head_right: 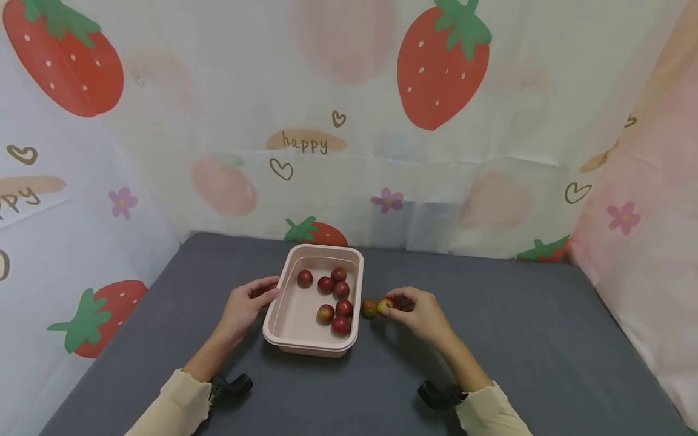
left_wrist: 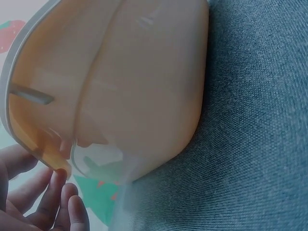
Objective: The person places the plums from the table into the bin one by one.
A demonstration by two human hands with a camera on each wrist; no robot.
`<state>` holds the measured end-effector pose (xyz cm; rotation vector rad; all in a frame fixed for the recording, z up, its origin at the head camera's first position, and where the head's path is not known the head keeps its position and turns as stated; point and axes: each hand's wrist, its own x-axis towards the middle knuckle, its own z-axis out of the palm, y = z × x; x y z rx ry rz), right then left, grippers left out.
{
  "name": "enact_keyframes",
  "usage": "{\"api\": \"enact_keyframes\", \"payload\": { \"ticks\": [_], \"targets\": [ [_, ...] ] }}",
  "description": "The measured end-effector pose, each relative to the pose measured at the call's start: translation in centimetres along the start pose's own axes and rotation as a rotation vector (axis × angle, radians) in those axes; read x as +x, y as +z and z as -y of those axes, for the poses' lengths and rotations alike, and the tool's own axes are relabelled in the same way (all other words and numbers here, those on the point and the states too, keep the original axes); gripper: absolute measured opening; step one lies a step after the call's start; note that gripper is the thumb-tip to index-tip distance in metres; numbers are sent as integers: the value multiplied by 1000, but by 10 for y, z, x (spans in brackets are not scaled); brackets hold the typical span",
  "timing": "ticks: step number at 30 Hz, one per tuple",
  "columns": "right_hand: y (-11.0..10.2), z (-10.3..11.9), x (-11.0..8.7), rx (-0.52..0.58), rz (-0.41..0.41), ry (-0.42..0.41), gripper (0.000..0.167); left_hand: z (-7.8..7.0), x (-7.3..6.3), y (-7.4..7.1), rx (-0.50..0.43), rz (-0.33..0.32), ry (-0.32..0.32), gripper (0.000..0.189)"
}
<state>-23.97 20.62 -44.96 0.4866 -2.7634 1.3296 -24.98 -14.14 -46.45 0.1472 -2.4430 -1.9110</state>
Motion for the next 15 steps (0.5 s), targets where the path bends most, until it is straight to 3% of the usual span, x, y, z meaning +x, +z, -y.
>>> {"api": "enact_keyframes", "payload": {
  "ticks": [5, 15],
  "targets": [
    [-5, 4, -1, 13, -4, -11, 29, 2, -5, 1, 7, -2, -9, 35],
    [-14, 19, 11, 19, -25, -42, 30, -1, -2, 0, -5, -8, 5, 35]
  ]
}}
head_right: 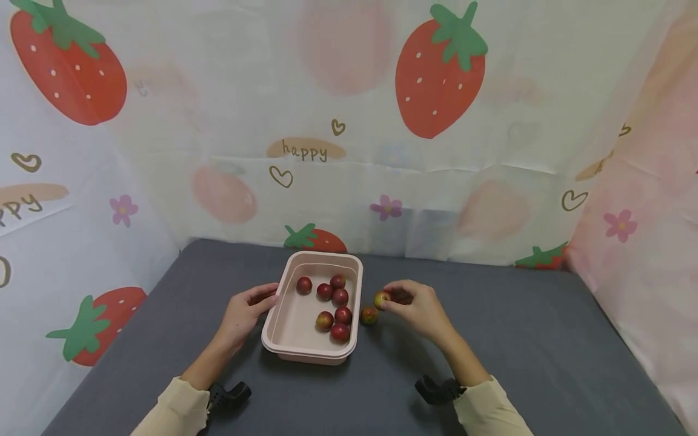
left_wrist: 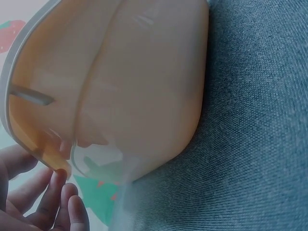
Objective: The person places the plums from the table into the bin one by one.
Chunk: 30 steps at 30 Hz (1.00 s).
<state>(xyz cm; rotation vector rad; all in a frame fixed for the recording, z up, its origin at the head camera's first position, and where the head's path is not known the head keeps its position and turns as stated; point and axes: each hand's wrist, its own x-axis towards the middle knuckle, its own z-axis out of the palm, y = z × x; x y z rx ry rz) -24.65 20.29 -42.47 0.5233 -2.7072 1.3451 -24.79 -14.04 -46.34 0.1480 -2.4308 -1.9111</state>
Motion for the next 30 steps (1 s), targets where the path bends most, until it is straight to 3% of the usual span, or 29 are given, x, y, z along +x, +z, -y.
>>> {"api": "enact_keyframes", "payload": {
  "ticks": [14, 30],
  "targets": [
    [2, 18, 24, 29, 34, -24, 31, -1, -1, 1, -1, -11, -11, 35],
    [20, 37, 51, 36, 93, -74, 31, 3, 0, 1, -17, -4, 10, 34]
  ]
}}
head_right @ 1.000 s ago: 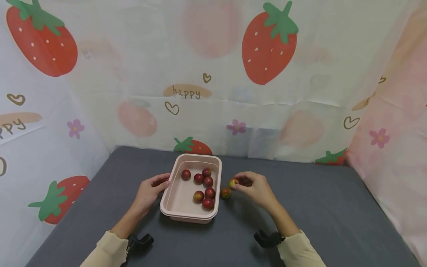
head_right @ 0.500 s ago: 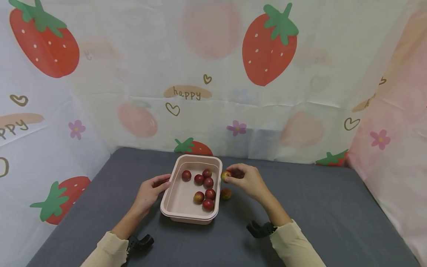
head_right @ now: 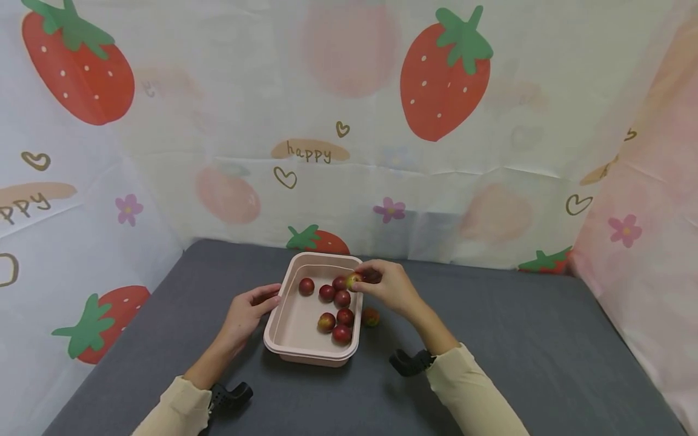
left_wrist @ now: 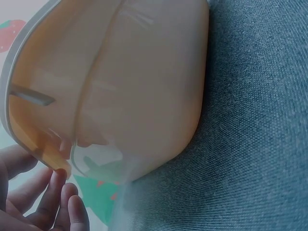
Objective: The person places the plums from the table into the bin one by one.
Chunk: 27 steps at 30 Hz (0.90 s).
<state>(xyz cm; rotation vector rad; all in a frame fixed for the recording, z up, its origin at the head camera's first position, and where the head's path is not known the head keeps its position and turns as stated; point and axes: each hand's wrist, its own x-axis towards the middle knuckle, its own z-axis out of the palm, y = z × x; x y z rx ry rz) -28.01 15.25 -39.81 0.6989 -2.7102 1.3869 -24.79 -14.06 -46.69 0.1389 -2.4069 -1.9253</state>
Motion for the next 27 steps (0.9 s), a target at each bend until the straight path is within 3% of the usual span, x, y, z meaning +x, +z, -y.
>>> {"api": "enact_keyframes", "payload": {
  "ticks": [11, 19, 27],
  "targets": [
    [17, 7, 15, -23, 41, -19, 30, -1, 1, 0, 11, -8, -4, 34],
    [28, 11, 23, -32, 75, 12, 27, 0, 3, 0, 7, -6, -2, 34],
    [42, 8, 30, -62, 113, -19, 28, 0, 1, 1, 21, -8, -11, 35]
  ]
}}
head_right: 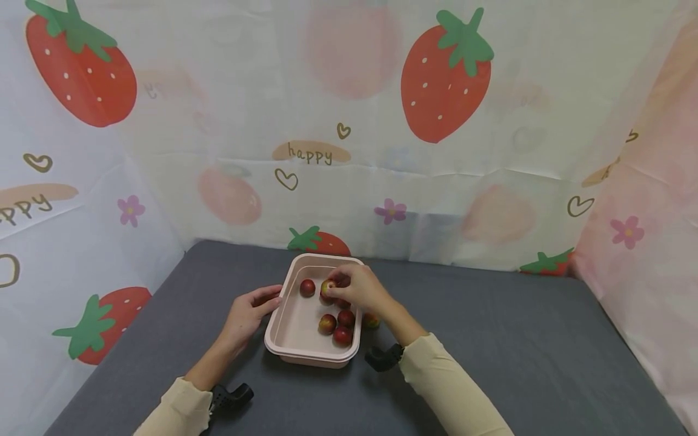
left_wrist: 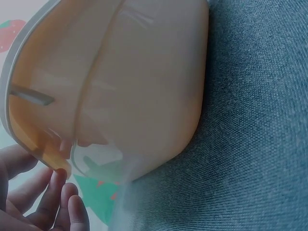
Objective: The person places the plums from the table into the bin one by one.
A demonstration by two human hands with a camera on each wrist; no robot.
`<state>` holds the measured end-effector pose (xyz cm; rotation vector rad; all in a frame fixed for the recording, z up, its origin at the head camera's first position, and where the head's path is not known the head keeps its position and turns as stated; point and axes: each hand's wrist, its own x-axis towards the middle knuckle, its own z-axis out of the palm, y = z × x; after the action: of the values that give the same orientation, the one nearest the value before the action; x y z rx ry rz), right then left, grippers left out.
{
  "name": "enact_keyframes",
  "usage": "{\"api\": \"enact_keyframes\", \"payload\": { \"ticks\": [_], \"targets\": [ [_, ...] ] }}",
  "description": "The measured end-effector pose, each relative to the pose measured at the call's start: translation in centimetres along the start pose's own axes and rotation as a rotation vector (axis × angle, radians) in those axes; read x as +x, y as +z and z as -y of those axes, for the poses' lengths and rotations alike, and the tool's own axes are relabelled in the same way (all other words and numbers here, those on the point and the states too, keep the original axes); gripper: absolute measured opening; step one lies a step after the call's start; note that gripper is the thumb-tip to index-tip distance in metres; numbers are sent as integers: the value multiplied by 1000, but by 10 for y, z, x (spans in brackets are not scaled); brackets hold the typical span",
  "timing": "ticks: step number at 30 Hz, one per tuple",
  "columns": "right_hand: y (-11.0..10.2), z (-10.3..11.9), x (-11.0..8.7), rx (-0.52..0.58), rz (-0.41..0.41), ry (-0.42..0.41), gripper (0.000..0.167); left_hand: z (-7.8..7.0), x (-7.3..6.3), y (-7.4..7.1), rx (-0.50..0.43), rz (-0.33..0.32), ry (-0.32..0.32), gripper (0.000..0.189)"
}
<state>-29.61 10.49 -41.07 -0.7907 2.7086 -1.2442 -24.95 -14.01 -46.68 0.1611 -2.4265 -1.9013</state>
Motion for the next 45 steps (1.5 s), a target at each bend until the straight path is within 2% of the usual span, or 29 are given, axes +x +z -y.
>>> {"api": "enact_keyframes", "payload": {
  "ticks": [12, 23, 30, 38, 45],
  "targets": [
    [16, -7, 6, -109, 72, -54, 23, 0, -1, -1, -11, 12, 11, 35],
    [23, -7, 8, -232, 87, -39, 21, 1, 0, 0, -12, 5, 10, 35],
    [22, -6, 8, -194, 88, -47, 21, 0, 1, 0, -25, 2, 11, 35],
    [14, -4, -1, -42, -12, -40, 21, 2, 1, -1, -24, 2, 12, 35],
    [-9, -5, -22, -10, -163, -71, 19, 2, 1, -1, -24, 3, 22, 35]
  ]
}}
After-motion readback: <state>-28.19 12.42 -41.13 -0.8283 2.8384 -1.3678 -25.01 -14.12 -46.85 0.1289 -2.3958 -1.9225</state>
